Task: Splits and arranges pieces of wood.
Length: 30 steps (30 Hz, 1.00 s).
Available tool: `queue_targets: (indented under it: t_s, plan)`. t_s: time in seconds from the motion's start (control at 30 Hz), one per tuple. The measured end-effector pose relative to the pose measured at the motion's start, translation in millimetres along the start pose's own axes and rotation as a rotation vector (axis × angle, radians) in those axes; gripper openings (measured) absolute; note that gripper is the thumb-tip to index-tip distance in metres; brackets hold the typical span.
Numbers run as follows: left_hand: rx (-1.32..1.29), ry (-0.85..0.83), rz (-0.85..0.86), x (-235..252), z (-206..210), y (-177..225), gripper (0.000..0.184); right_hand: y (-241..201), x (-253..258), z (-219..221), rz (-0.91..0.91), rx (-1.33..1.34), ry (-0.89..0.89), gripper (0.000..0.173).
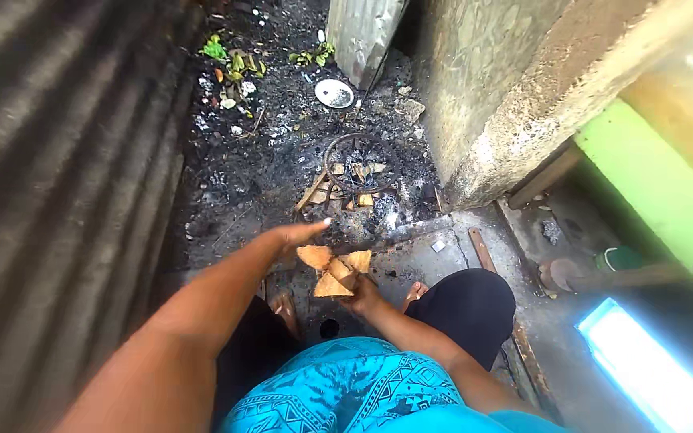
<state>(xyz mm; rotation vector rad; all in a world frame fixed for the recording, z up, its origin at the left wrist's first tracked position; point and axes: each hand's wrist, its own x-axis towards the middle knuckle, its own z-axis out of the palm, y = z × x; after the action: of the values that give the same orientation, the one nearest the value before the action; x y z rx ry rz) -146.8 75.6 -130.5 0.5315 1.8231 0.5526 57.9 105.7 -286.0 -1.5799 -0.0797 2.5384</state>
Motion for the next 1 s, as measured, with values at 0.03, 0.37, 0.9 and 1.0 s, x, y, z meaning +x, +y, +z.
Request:
queue_targets:
  t_s: [0.03, 0.37, 0.9, 1.0]
  plan:
    - [0.009, -0.06, -0.049, 5.7, 10.1, -14.6, 0.09, 0.3, -1.8, 0.1, 0.016, -0.02, 0.009, 0.059]
    - [-0.285, -0.257, 0.008, -39.9, 38.1, -64.4, 0.026, 22.6, -16.5, 25.1, -0.004, -0.245, 0.066, 0.041]
    - [-0.669, 0.172, -0.046, -71.6, 66.4, -113.8, 0.05, 62.9, -34.3, 39.5, -0.306, -0.322, 0.093, 0.064]
    - [-0.701, 0.172, -0.144, -50.8, 65.1, -122.5, 0.033, 46.2, -18.4, 34.4, -0.264, -0.262, -0.182, 0.08]
